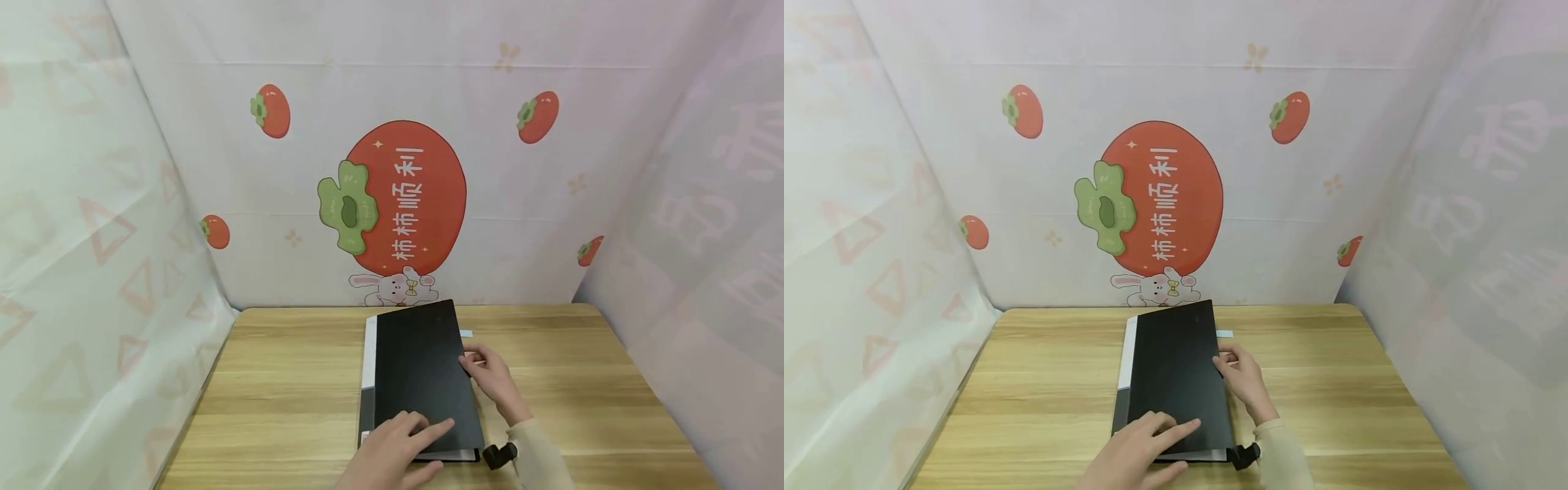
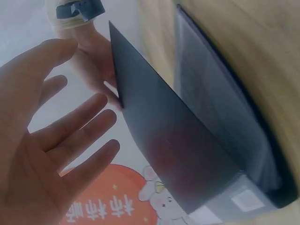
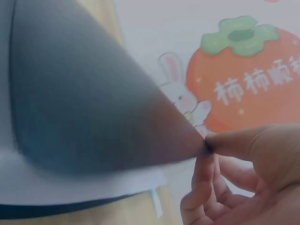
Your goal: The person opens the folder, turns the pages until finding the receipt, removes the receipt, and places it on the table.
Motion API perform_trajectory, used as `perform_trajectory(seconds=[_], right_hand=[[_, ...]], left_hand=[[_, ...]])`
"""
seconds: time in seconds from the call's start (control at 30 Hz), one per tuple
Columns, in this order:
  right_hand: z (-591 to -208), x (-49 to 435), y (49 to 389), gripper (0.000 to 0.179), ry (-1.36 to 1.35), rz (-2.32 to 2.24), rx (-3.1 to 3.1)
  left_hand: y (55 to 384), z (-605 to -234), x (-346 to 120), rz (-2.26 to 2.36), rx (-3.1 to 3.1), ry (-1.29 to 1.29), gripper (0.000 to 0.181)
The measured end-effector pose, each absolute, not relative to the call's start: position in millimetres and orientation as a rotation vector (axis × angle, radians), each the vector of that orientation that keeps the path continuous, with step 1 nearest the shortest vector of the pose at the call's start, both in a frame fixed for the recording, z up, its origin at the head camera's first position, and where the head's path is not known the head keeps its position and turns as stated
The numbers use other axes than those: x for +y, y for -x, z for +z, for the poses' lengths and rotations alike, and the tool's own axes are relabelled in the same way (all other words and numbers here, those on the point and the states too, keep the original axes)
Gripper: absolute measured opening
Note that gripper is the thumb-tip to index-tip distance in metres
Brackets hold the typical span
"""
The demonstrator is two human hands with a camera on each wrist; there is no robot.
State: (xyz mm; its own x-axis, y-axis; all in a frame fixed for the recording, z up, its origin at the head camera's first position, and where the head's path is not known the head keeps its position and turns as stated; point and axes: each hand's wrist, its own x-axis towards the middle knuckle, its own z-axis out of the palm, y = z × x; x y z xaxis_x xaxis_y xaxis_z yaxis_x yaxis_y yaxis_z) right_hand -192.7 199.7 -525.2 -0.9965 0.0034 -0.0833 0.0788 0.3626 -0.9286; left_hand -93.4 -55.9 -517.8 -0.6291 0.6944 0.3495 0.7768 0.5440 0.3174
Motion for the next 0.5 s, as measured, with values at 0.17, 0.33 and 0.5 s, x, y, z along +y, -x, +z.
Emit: perform_trajectory(seconds=[0.17, 0.33, 0.5], right_hand=[[-503.2, 192.9, 193.4, 0.044, -0.037, -1.781, 2.455], [-489.7, 186.6, 195.4, 0.05, 0.001, -1.866, 2.351], [-480.2, 175.6, 195.7, 0.05, -0.018, -1.975, 2.209]], left_hand=[[97.9, -501.2, -46.9, -0.618, -2.583, 1.263, 0.053], [106.8, -479.9, -39.4, -0.502, -2.548, 1.252, 0.049], [117.6, -465.7, -33.3, -0.396, -2.521, 1.27, 0.048]])
